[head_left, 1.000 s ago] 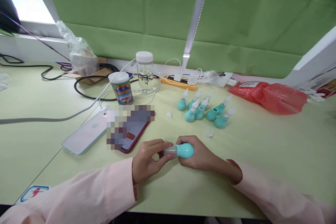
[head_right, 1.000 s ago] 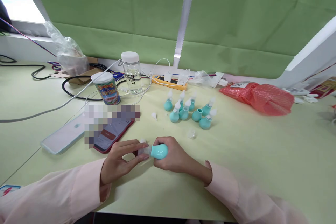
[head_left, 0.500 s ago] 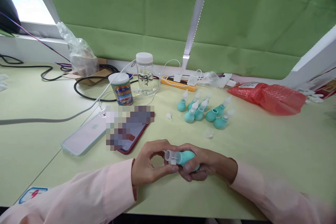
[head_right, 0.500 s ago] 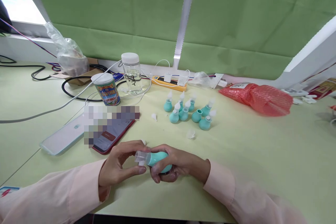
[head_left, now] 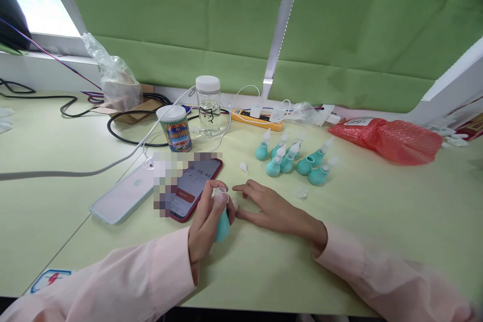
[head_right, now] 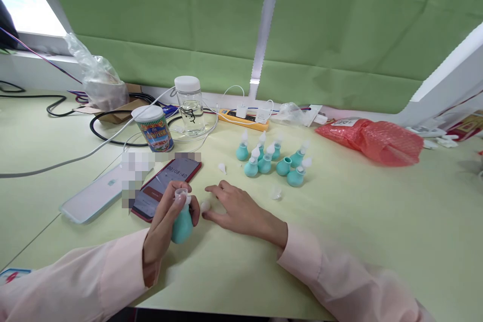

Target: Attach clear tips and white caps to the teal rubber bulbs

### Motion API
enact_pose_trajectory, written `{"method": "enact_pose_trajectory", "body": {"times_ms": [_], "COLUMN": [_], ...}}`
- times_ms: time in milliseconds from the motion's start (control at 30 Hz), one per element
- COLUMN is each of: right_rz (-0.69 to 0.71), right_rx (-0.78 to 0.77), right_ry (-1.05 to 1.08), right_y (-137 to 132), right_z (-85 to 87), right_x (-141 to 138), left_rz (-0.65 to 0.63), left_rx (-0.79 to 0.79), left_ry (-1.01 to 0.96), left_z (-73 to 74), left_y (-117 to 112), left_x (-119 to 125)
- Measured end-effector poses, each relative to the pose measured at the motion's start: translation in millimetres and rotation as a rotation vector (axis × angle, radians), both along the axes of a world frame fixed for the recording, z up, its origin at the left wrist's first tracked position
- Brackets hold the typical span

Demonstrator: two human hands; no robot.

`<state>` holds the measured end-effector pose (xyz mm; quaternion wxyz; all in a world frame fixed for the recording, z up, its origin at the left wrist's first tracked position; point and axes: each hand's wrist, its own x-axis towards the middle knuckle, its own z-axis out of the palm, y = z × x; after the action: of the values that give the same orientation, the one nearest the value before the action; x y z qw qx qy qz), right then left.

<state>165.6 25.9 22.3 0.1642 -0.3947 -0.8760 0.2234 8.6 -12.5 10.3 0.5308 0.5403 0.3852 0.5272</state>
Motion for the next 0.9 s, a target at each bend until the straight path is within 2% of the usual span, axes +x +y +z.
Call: {"method": "enact_pose_trajectory", "body": {"times_ms": [100, 167, 267, 367, 433, 600, 767, 900], "right_rz": [0.038, -0.004, -0.065, 0.018, 0.078, 0.106, 0.101, 0.145], "right_rx": [-0.007, -0.067, -0.311, -0.577, -0.654, -0.673, -0.649, -0.701], "right_ry": [0.02, 0.146, 0.438, 0.603, 0.614, 0.613, 0.615, 0.713], "right_y": [4.0, 8.8, 14.8, 15.0, 12.9, 11.1, 13.8, 13.4], "right_z": [-9.0, -8.8, 2.9, 19.6, 27.2, 28.5, 20.3, 11.3], "right_x": [-3.2, -0.3, 9.7, 19.1, 22.1, 21.5, 21.1, 19.7], "left_rz": [-0.094, -0.144, -0.214, -0.248, -0.237, -0.194, -0.141, -0.139], "left_rx": [-0.032, -0.026, 0.003, 0.047, 0.063, 0.085, 0.149, 0.18], "left_ry": [-0.088, 0.011, 0.267, 0.397, 0.432, 0.473, 0.496, 0.456], "left_z": [-2.0, -1.2, 2.9, 7.3, 8.7, 6.5, 2.7, 3.4], "left_y": [-0.2, 0.3, 1.4, 1.5, 1.0, -0.8, -1.7, -2.0], "left_x": [-2.1, -3.8, -4.8, -3.3, -2.1, -1.8, -2.1, -1.7]}}
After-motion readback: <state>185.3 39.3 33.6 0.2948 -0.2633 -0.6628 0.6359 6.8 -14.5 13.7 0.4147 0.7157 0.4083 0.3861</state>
